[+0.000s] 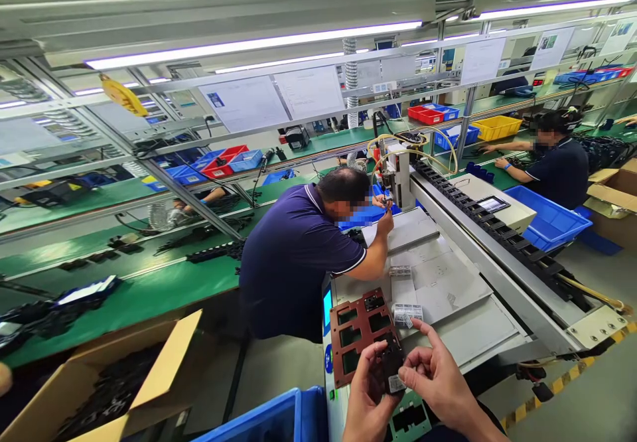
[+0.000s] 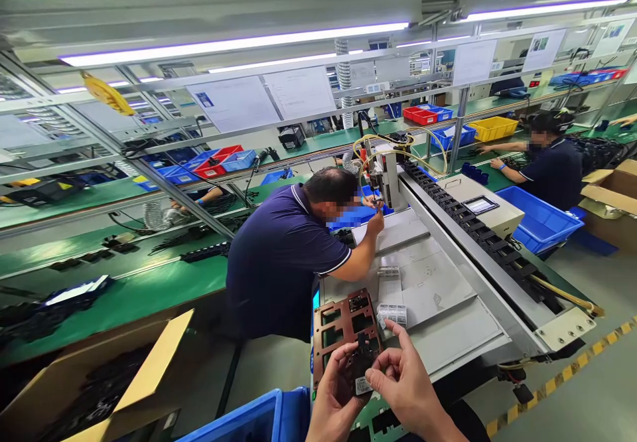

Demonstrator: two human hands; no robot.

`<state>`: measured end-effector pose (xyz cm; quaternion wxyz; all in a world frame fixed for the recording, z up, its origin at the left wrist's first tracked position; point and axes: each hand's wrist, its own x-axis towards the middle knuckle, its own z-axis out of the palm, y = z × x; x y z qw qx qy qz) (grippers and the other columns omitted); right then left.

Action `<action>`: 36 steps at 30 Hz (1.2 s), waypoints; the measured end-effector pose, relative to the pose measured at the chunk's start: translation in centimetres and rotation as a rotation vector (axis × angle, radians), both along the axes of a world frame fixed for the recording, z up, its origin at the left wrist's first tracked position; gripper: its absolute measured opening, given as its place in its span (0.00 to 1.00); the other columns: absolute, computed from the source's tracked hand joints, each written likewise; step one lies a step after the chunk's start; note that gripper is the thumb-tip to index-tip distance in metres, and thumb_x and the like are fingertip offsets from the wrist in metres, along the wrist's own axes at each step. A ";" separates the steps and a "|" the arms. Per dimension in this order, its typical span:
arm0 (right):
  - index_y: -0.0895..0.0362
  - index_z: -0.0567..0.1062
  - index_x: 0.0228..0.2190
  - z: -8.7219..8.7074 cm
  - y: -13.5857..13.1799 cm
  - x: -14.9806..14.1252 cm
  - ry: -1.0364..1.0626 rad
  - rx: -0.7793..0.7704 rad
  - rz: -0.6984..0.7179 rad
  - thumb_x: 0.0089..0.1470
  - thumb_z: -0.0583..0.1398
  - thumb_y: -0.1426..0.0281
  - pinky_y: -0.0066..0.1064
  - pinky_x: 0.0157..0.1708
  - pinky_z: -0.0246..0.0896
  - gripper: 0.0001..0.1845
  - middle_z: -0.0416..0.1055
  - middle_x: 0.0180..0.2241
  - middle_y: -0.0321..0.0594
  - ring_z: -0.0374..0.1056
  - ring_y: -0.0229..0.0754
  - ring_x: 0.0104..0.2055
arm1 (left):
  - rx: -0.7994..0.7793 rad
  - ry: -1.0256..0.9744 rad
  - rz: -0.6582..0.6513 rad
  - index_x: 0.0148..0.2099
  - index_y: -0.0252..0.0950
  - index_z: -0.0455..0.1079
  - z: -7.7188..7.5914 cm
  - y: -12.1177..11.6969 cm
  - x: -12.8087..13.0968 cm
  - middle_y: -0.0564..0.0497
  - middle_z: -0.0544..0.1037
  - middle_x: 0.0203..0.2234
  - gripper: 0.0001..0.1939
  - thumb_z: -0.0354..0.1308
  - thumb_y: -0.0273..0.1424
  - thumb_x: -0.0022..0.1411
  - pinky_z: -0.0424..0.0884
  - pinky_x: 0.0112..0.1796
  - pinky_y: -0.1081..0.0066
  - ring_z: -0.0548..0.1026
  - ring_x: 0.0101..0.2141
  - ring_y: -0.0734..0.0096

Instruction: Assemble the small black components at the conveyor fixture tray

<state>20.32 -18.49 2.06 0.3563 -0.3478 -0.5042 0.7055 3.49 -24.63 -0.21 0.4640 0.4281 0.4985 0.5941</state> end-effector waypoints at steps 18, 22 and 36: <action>0.52 0.49 0.69 -0.2 -2.0 -1.1 -0.171 0.185 -0.145 0.60 0.65 0.60 0.32 0.28 0.61 0.45 0.75 0.33 0.34 0.59 0.37 0.24 | -0.032 -0.090 0.067 0.60 0.43 0.67 0.0 -0.7 0.7 0.41 0.79 0.52 0.34 0.77 0.35 0.55 0.75 0.54 0.61 0.79 0.52 0.53; 0.52 0.51 0.68 -0.5 -2.2 -1.3 -0.179 0.192 -0.153 0.61 0.65 0.60 0.33 0.28 0.61 0.42 0.75 0.32 0.34 0.60 0.37 0.24 | -0.043 -0.111 0.071 0.59 0.42 0.67 0.2 -0.8 0.7 0.40 0.80 0.52 0.35 0.78 0.37 0.52 0.75 0.53 0.60 0.79 0.51 0.52; 0.55 0.53 0.64 0.7 -0.8 -1.4 0.106 -0.085 0.105 0.55 0.71 0.59 0.29 0.29 0.50 0.47 0.70 0.29 0.29 0.57 0.34 0.27 | 0.020 -0.010 0.026 0.59 0.41 0.68 0.4 -1.2 -1.0 0.41 0.79 0.51 0.32 0.75 0.37 0.56 0.75 0.51 0.63 0.78 0.51 0.54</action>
